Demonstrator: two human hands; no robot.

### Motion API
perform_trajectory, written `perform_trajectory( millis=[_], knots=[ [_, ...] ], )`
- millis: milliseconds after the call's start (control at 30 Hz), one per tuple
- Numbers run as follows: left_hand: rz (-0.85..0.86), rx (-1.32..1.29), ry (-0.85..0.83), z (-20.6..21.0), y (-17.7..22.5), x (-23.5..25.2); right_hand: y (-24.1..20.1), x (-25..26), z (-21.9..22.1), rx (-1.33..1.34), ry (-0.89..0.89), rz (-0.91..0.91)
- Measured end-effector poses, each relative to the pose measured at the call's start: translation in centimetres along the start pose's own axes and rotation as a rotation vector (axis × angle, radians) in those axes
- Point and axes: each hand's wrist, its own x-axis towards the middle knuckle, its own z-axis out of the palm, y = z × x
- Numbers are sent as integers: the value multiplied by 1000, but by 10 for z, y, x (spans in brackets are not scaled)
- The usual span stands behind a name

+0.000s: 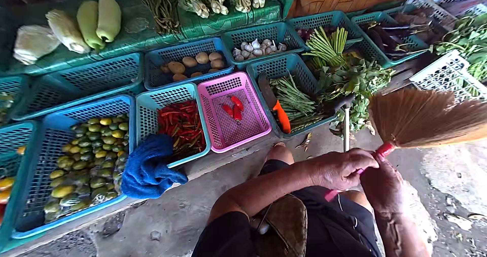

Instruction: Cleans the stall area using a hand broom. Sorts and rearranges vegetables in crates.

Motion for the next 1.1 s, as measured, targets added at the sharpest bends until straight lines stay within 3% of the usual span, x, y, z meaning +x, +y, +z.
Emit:
perform_trajectory(
  millis=[67, 200, 333, 500, 667, 767, 867, 1000, 1100],
  knots=[
    [-111, 52, 26, -17, 0, -1, -7, -4, -23, -35, 96, -8],
    [-451, 507, -49, -66, -19, -3, -16, -22, -81, -139, 316, 56],
    [-676, 800, -122, -99, -52, -11, 16, -51, -125, -411, 426, 128],
    [-657, 713, 289, -106, -56, -36, 50, -66, -138, -448, 658, 216],
    [-511, 693, 507, -91, -59, -51, 59, -48, -153, -598, 609, 163],
    [-334, 540, 668, -80, -47, -58, 60, -21, -156, -699, 523, 148],
    [-365, 124, 678, -57, -37, -77, 64, 19, -152, -858, 448, 230],
    [-831, -284, 545, -34, -28, -98, 81, 76, -138, -909, 367, 304],
    [-1110, -489, 665, -27, -36, -104, 98, 107, -129, -1029, 291, 363]
  ],
)
